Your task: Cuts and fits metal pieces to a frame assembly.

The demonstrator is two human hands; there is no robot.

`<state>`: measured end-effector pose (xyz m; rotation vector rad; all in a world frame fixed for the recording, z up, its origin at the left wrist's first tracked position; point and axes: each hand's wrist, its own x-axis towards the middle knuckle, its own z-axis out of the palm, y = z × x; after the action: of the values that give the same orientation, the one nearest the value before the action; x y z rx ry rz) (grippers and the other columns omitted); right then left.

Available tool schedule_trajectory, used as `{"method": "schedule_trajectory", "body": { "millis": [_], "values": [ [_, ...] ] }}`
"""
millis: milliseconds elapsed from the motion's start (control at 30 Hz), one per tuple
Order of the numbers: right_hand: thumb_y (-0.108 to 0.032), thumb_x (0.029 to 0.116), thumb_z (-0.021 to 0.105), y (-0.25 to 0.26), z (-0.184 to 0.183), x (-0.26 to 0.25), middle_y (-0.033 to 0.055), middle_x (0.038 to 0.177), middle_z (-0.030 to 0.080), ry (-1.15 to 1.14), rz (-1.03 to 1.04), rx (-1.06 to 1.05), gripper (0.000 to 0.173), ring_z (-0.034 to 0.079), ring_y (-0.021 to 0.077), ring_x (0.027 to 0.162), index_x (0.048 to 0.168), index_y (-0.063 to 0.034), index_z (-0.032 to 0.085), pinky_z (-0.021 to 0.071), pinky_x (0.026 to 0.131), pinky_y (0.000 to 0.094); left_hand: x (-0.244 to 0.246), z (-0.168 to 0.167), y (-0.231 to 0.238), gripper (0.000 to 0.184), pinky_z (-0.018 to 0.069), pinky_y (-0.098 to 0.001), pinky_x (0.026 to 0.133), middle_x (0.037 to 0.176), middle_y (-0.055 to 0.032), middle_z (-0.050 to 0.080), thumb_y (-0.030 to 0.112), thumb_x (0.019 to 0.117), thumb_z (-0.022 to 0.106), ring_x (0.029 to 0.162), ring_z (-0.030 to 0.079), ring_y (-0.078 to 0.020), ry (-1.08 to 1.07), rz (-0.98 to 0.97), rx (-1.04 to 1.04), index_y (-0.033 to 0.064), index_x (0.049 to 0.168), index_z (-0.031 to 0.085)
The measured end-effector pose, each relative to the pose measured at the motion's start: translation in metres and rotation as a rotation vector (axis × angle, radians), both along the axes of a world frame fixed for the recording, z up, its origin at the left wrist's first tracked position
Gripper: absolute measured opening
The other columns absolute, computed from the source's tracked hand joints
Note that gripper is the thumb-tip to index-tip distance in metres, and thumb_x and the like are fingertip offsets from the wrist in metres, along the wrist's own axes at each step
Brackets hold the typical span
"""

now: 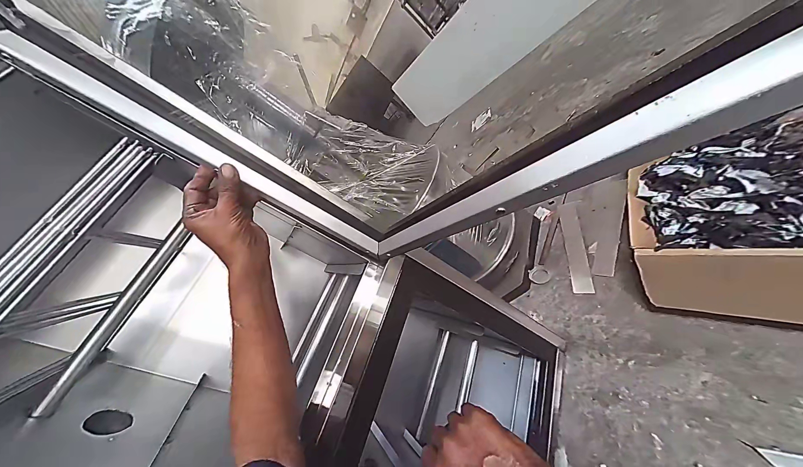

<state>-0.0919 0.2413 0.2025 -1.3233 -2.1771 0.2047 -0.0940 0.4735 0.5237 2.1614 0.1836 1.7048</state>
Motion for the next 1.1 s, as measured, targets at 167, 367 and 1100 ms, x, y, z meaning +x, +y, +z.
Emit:
{"method": "schedule_trajectory", "body": {
  "millis": [167,367,1100],
  "values": [
    [-0.01,0.0962,0.062,-0.003,-0.001,-0.003,0.0171,0.089,0.071,-0.02,0.013,-0.047,0.011,0.07,0.038,0.082,0.101,-0.0037,0.07,0.0542,0.068,0.0545,-0.001,-0.002,-0.002,0.034,0.0645,-0.0334,0.066,0.091,0.0,0.07,0.011,0.092,0.077,0.07,0.071,-0.0147,0.001,-0.038,-0.005,0.012,0.122,0.06],
    [-0.018,0.0963,0.066,-0.011,0.012,-0.006,0.0211,0.098,0.072,-0.145,0.033,-0.197,0.021,0.07,0.0423,0.088,0.107,-0.0002,0.068,0.0528,0.074,0.061,0.003,0.004,0.002,0.036,0.066,-0.0361,0.066,0.086,0.002,0.071,0.01,0.0848,0.083,0.07,0.073,-0.0148,-0.065,-0.06,-0.067,0.0102,0.114,0.062],
    [-0.039,0.1106,0.043,-0.275,0.13,-0.054,0.0244,0.114,0.072,1.849,-0.713,1.046,0.051,0.074,0.0331,0.098,0.136,0.0029,0.055,0.0625,0.085,0.0446,0.018,-0.139,-0.333,0.016,0.0571,-0.043,0.075,0.071,-0.0043,0.062,0.022,0.088,0.054,0.071,0.065,-0.0224,-0.439,-1.985,-0.767,0.0097,0.09,0.064]
  ]
}}
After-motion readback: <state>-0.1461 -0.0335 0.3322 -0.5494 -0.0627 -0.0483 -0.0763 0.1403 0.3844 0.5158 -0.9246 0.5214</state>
